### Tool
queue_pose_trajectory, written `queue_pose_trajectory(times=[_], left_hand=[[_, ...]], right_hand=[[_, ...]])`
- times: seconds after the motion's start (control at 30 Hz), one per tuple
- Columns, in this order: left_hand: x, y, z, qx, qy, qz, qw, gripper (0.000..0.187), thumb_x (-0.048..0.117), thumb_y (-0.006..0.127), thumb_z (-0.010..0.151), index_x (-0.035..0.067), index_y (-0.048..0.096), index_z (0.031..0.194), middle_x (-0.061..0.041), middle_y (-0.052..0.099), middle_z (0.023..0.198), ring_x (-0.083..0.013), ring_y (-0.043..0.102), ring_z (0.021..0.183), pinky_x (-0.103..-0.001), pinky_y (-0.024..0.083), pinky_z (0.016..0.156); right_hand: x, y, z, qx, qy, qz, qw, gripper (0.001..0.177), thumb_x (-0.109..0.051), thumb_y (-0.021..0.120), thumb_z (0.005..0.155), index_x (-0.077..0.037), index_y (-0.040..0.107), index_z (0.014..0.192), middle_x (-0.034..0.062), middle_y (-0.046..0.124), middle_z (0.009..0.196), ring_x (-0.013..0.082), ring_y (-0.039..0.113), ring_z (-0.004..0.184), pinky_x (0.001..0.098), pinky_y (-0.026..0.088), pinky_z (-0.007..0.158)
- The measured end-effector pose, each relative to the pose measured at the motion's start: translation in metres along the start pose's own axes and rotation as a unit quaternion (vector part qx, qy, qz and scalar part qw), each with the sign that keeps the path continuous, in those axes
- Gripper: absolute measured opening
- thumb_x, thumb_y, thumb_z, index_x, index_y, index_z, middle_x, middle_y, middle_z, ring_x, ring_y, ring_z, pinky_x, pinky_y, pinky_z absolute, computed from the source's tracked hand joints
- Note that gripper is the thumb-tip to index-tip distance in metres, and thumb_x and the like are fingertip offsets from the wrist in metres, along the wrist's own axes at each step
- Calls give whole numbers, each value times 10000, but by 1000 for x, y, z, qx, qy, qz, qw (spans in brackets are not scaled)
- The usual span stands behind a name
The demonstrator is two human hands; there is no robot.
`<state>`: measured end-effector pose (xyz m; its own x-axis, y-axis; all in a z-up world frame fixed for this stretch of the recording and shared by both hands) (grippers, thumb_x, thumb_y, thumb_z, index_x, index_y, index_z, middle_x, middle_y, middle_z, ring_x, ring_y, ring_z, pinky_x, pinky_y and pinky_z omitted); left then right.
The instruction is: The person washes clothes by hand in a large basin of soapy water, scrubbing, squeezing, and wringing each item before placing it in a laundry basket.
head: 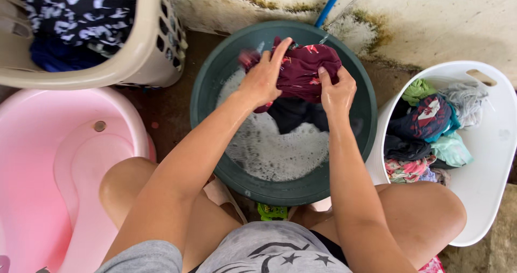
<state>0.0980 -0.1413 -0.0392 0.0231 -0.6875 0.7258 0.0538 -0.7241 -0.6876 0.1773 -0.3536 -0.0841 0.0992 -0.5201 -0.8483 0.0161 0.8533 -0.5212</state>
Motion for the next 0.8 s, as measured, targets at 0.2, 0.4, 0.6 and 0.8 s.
queue_pose_trajectory(times=[0.2, 0.4, 0.6, 0.8], left_hand=[[-90, 70, 18, 18, -42, 281, 959, 1111, -16, 727, 755, 213, 120, 1657, -276, 248, 1605, -484, 308, 1460, -641, 334, 1149], [-98, 196, -20, -41, -227, 130, 964, 1180, 299, 861, 714, 185, 109, 1616, -237, -33, 1681, -488, -30, 1543, -769, 98, 1135], [-177, 254, -37, -186, -210, 208, 937, 887, 479, 725, 877, 353, 240, 1609, -172, 222, 1649, -417, 203, 1516, -692, 130, 1205], [-271, 264, 29, -111, -165, 225, 954, 659, 491, 607, 908, 268, 431, 1503, -136, 367, 1591, -382, 339, 1445, -566, 250, 1180]], right_hand=[[92, 2, -22, 54, 91, -256, 961, 736, -376, 867, 793, -38, 519, 1346, 190, 535, 1374, 392, 551, 1226, 476, 493, 1007], [211, 96, -73, -231, 23, -369, 900, 1030, -522, 780, 850, -177, 206, 1633, 170, 144, 1706, 435, 93, 1558, 611, 177, 1174], [314, 112, -14, -480, -99, -359, 794, 878, -552, 669, 915, -40, 342, 1548, 299, 218, 1614, 493, 127, 1525, 547, 181, 1241], [266, 183, -23, -187, -26, -433, 882, 766, -411, 733, 788, 30, 554, 1389, 249, 453, 1521, 452, 324, 1475, 568, 292, 1193]])
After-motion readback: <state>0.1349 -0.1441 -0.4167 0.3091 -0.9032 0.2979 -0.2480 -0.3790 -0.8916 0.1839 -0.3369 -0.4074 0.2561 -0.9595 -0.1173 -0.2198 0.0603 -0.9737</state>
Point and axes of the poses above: each hand's wrist, its own z-axis towards the middle knuckle, its own y-axis out of the palm, x = y × z, the point moved 2 cm from there along z, towards the middle knuckle
